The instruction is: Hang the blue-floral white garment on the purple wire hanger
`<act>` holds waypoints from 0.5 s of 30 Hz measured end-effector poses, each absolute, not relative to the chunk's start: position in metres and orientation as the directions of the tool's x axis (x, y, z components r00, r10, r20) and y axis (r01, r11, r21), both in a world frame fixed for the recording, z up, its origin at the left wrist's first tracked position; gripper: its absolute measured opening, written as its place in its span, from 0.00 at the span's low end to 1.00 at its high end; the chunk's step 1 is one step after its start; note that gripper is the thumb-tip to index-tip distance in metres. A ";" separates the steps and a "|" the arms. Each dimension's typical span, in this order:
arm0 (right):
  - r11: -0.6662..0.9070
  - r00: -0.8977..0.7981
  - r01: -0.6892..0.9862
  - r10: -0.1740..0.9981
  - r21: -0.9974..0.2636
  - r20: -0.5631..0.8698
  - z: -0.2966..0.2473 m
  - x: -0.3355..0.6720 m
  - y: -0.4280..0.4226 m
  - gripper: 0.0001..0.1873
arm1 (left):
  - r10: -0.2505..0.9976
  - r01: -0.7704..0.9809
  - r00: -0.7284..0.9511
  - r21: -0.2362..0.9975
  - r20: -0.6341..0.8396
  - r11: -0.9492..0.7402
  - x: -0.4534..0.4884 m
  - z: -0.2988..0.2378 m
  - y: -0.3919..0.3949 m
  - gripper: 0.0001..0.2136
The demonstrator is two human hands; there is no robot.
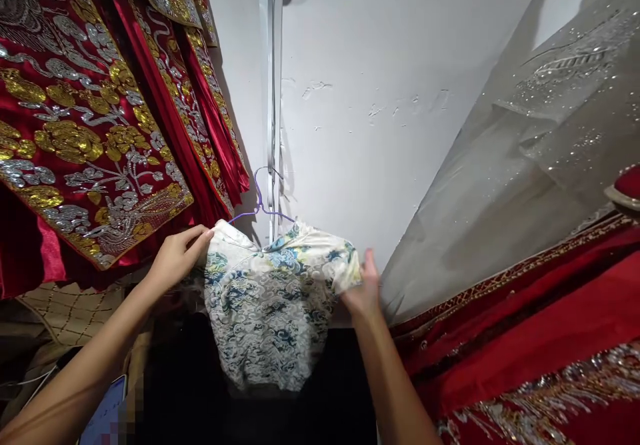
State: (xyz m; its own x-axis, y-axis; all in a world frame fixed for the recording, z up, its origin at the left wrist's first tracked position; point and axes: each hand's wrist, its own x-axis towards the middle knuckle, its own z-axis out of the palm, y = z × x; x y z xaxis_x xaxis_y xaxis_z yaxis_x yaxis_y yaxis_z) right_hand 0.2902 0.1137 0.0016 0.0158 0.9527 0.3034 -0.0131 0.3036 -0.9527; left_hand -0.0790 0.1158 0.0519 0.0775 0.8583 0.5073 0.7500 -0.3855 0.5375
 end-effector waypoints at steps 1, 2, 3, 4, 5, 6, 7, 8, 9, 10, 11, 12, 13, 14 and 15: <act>0.322 0.043 -0.004 0.946 -0.947 0.322 0.009 0.293 0.110 0.50 | 0.855 0.734 0.077 0.551 0.512 -0.396 -0.075 0.053 0.117 0.19; 0.340 0.064 0.010 0.938 -0.940 0.340 0.018 0.295 0.105 0.52 | 0.852 0.715 0.071 0.569 0.519 -0.406 -0.071 0.054 0.119 0.19; 0.357 0.072 0.027 0.931 -0.934 0.358 0.028 0.295 0.098 0.53 | 0.848 0.692 0.062 0.589 0.526 -0.416 -0.067 0.056 0.122 0.19; 0.370 0.069 0.034 0.926 -0.928 0.371 0.040 0.293 0.090 0.54 | 0.845 0.668 0.049 0.611 0.533 -0.425 -0.062 0.058 0.125 0.18; 0.372 0.039 0.030 0.927 -0.928 0.373 0.051 0.289 0.080 0.54 | 0.841 0.643 0.032 0.634 0.539 -0.431 -0.058 0.060 0.127 0.17; 0.365 -0.042 0.020 0.931 -0.931 0.364 0.061 0.284 0.070 0.54 | 0.836 0.616 0.007 0.656 0.549 -0.437 -0.054 0.062 0.129 0.16; 0.351 -0.172 0.016 0.923 -0.936 0.344 0.069 0.279 0.060 0.53 | 0.825 0.583 -0.024 0.678 0.565 -0.448 -0.050 0.063 0.130 0.16; 0.337 -0.333 0.030 0.891 -0.941 0.309 0.075 0.272 0.052 0.50 | 0.812 0.541 -0.057 0.702 0.580 -0.464 -0.046 0.064 0.130 0.17; 0.335 -0.484 0.068 0.835 -0.940 0.262 0.077 0.265 0.046 0.45 | 0.804 0.489 -0.089 0.729 0.589 -0.480 -0.041 0.064 0.128 0.18; 0.352 -0.586 0.123 0.780 -0.928 0.218 0.074 0.258 0.042 0.38 | 0.799 0.431 -0.116 0.755 0.589 -0.494 -0.036 0.064 0.125 0.20; 0.390 -0.618 0.188 0.760 -0.901 0.200 0.067 0.249 0.040 0.31 | 0.803 0.374 -0.131 0.779 0.581 -0.503 -0.029 0.063 0.120 0.22; 0.445 -0.590 0.262 0.776 -0.856 0.224 0.057 0.240 0.041 0.26 | 0.812 0.317 -0.134 0.800 0.569 -0.509 -0.022 0.062 0.114 0.24; 0.500 -0.514 0.344 0.809 -0.795 0.286 0.043 0.229 0.043 0.28 | 0.824 0.257 -0.132 0.822 0.551 -0.509 -0.012 0.061 0.107 0.25; 0.555 -0.410 0.431 0.823 -0.712 0.393 0.028 0.219 0.047 0.35 | 0.842 0.179 -0.130 0.848 0.524 -0.500 -0.002 0.060 0.099 0.27; 0.612 -0.382 0.506 0.791 -0.608 0.479 0.012 0.208 0.051 0.43 | 0.867 0.077 -0.120 0.876 0.483 -0.477 0.008 0.059 0.092 0.28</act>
State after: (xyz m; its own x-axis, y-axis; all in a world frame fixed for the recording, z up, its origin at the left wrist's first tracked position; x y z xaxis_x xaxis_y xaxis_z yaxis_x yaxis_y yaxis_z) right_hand 0.2078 0.0512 0.0120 -0.3818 0.7907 0.4785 0.5057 0.6121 -0.6080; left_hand 0.0079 0.0922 0.0592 -0.1204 0.8674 0.4828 0.0769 -0.4768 0.8757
